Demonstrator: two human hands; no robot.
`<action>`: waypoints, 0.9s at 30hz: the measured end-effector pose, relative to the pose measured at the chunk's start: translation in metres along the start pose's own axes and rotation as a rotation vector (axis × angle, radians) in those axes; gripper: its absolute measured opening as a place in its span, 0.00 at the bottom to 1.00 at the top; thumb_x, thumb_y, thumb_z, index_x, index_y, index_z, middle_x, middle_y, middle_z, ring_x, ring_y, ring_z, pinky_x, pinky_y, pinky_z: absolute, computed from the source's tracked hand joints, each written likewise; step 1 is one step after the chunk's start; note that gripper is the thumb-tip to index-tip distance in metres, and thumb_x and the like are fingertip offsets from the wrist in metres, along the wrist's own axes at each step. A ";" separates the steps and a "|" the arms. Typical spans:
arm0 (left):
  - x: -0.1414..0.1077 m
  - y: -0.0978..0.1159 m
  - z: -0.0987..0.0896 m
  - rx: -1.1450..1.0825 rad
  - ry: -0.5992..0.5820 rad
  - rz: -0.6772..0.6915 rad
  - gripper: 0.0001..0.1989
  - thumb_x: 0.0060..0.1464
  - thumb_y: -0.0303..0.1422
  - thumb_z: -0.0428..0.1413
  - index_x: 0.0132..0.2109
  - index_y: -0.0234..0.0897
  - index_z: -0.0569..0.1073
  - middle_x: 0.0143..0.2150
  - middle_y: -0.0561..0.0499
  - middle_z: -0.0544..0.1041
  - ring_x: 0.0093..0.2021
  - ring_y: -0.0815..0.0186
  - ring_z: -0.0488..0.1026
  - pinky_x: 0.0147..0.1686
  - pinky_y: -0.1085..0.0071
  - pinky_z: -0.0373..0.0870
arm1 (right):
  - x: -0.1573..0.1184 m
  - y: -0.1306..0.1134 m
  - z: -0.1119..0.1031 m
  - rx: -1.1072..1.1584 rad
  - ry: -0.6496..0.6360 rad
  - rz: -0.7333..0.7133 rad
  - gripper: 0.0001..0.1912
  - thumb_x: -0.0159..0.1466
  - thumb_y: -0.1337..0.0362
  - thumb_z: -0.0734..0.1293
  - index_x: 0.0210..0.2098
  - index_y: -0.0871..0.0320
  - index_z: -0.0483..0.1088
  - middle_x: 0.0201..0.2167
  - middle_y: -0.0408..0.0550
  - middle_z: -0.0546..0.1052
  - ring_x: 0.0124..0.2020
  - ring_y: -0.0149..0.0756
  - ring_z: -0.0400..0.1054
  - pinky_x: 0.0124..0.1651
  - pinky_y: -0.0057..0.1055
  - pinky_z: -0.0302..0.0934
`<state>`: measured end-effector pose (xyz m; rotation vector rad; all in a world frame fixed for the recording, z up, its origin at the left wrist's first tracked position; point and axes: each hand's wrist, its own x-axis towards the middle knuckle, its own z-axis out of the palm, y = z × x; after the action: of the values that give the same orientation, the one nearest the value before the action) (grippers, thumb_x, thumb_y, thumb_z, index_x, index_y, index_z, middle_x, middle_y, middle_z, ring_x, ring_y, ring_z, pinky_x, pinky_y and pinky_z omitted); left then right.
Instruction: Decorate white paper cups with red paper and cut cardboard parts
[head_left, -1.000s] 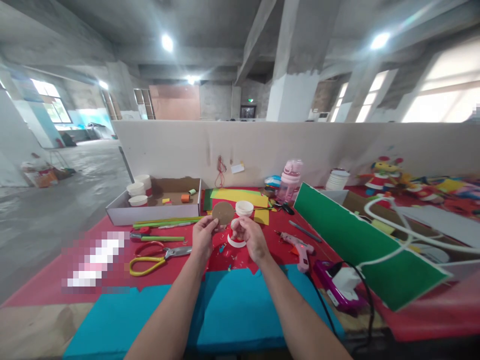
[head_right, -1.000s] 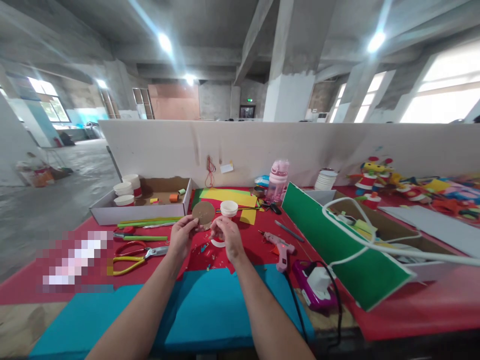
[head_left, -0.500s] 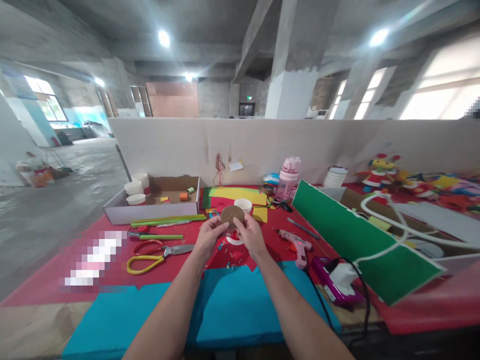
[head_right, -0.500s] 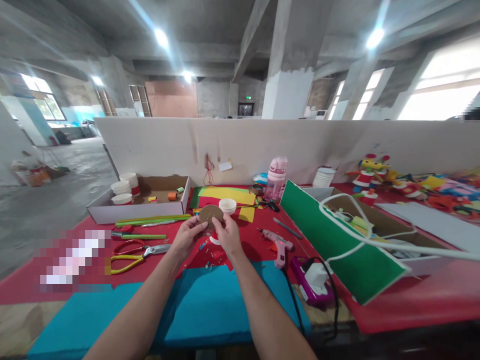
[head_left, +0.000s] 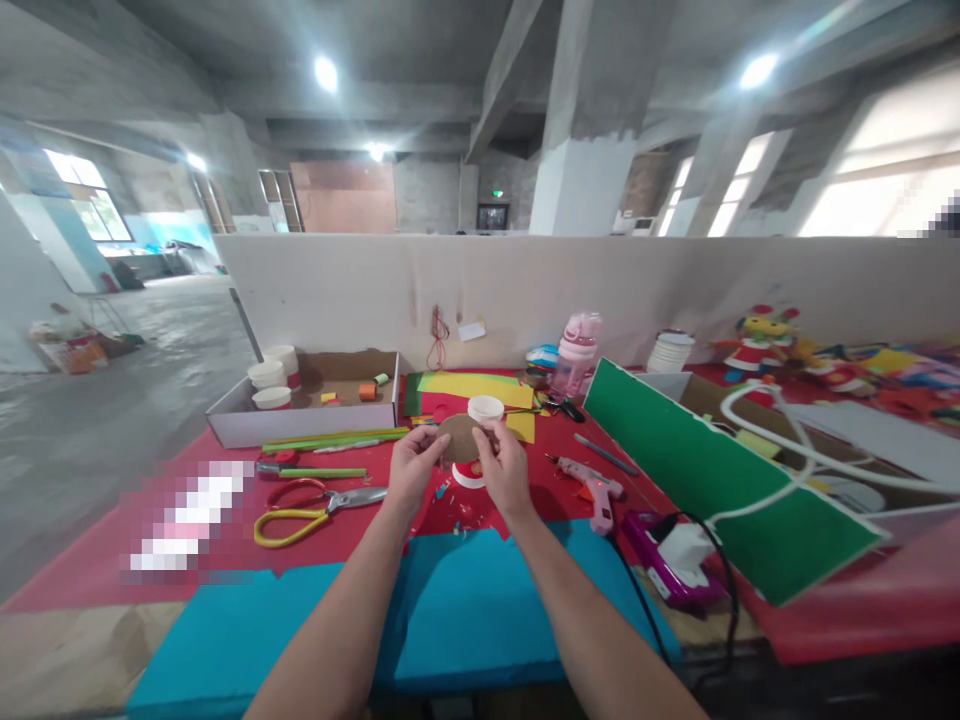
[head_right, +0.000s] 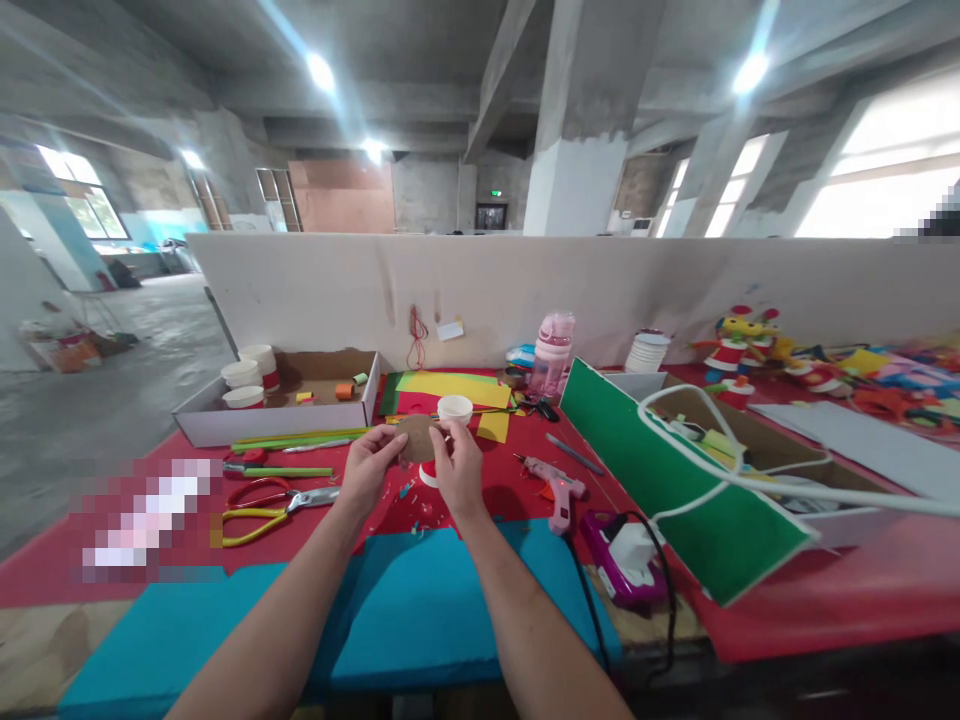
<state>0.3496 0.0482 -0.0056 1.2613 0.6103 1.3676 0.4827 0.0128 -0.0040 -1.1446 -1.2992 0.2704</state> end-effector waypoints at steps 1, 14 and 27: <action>-0.001 0.001 0.002 0.016 0.002 0.029 0.11 0.45 0.37 0.63 0.31 0.34 0.71 0.21 0.56 0.72 0.19 0.73 0.66 0.22 0.75 0.63 | 0.000 -0.002 0.000 0.008 0.041 -0.010 0.13 0.63 0.55 0.61 0.40 0.57 0.69 0.39 0.50 0.76 0.37 0.38 0.70 0.41 0.32 0.65; 0.001 0.003 -0.005 0.127 -0.030 0.045 0.10 0.48 0.38 0.60 0.32 0.33 0.74 0.20 0.55 0.70 0.20 0.74 0.63 0.23 0.76 0.59 | -0.002 -0.008 -0.002 -0.009 0.048 -0.051 0.16 0.62 0.59 0.64 0.48 0.56 0.69 0.43 0.52 0.74 0.32 0.34 0.69 0.39 0.32 0.67; -0.007 -0.007 0.005 0.488 0.021 0.185 0.03 0.45 0.33 0.59 0.29 0.39 0.74 0.25 0.53 0.71 0.28 0.67 0.65 0.29 0.75 0.61 | -0.010 -0.007 0.010 0.006 0.048 0.082 0.08 0.59 0.58 0.66 0.31 0.56 0.73 0.28 0.49 0.78 0.29 0.39 0.72 0.34 0.34 0.67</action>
<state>0.3554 0.0414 -0.0124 1.7290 0.8961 1.4325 0.4685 0.0073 -0.0058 -1.1944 -1.2106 0.3049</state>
